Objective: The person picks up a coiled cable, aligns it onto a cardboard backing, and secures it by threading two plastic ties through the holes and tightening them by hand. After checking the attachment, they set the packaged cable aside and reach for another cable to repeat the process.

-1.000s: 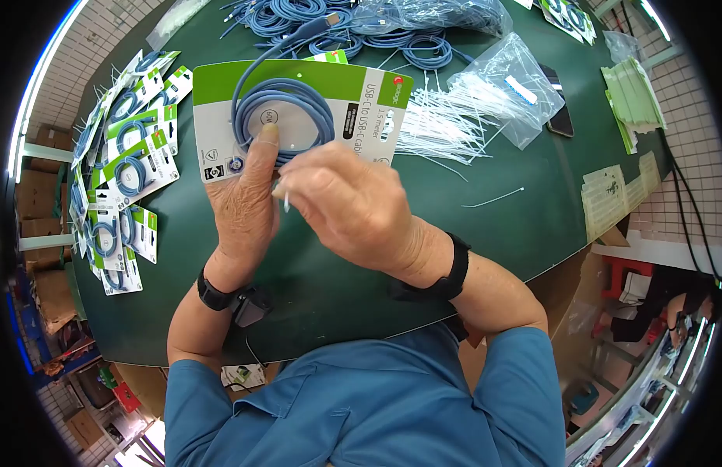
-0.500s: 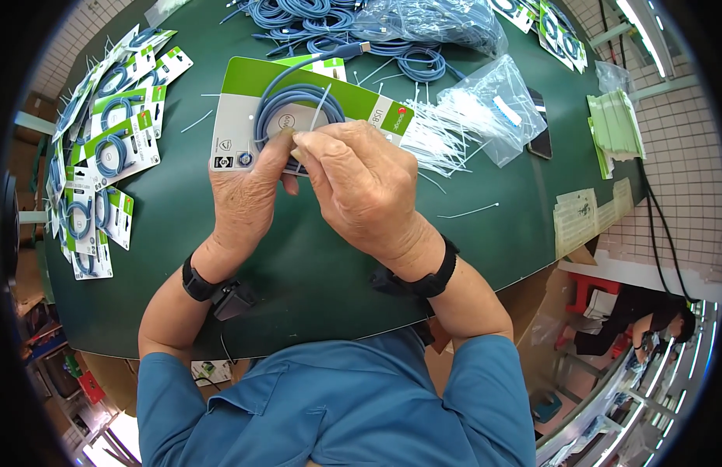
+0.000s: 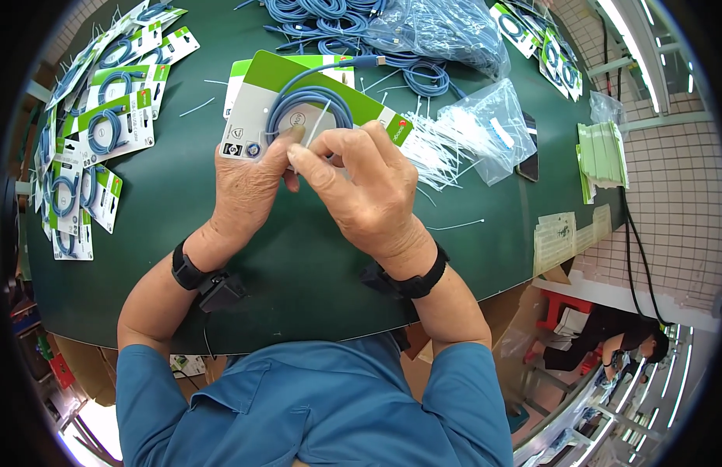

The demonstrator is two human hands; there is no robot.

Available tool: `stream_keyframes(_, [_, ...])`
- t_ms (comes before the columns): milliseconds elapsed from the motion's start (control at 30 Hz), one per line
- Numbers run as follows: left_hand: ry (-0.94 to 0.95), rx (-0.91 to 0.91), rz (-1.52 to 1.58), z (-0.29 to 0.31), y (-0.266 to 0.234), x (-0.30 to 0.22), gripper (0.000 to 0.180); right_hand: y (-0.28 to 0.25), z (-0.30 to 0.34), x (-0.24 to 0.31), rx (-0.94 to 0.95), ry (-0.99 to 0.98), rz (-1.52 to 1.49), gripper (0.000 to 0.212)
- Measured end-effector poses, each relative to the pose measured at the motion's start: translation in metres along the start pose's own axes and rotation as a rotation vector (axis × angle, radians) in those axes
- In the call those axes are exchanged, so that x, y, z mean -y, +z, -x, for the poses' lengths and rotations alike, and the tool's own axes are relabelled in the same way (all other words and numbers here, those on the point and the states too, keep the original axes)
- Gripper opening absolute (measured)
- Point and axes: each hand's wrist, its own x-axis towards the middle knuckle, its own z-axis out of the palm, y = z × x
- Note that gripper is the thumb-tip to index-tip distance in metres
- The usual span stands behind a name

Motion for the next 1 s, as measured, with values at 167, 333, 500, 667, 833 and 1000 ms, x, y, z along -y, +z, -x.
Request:
stream_keyframes(167, [0.073, -0.007, 0.004, -0.001, 0.002, -0.002, 0.02, -0.002, 0.0, 0.001, -0.022, -0.111, -0.064, 0.044])
stream_keyframes(333, [0.09, -0.008, 0.032, 0.003, 0.005, -0.011, 0.021, -0.004, 0.007, 0.001, -0.076, -0.142, -0.082, 0.043])
stream_keyframes(500, [0.074, -0.014, 0.052, 0.008, 0.007, -0.018, 0.022, -0.018, 0.009, 0.01, -0.058, -0.147, -0.027, 0.043])
stream_keyframes(667, [0.068, -0.007, 0.051, 0.008, 0.007, -0.018, 0.023, -0.02, 0.01, 0.011, -0.052, -0.105, -0.007, 0.042])
stream_keyframes(833, [0.052, -0.015, 0.048, 0.008, 0.007, -0.019, 0.023, -0.019, 0.011, 0.01, -0.067, -0.097, -0.005, 0.041])
stream_keyframes(1000, [0.059, -0.008, 0.042, 0.008, 0.007, -0.019, 0.023, -0.013, 0.011, 0.004, -0.115, -0.079, -0.054, 0.038])
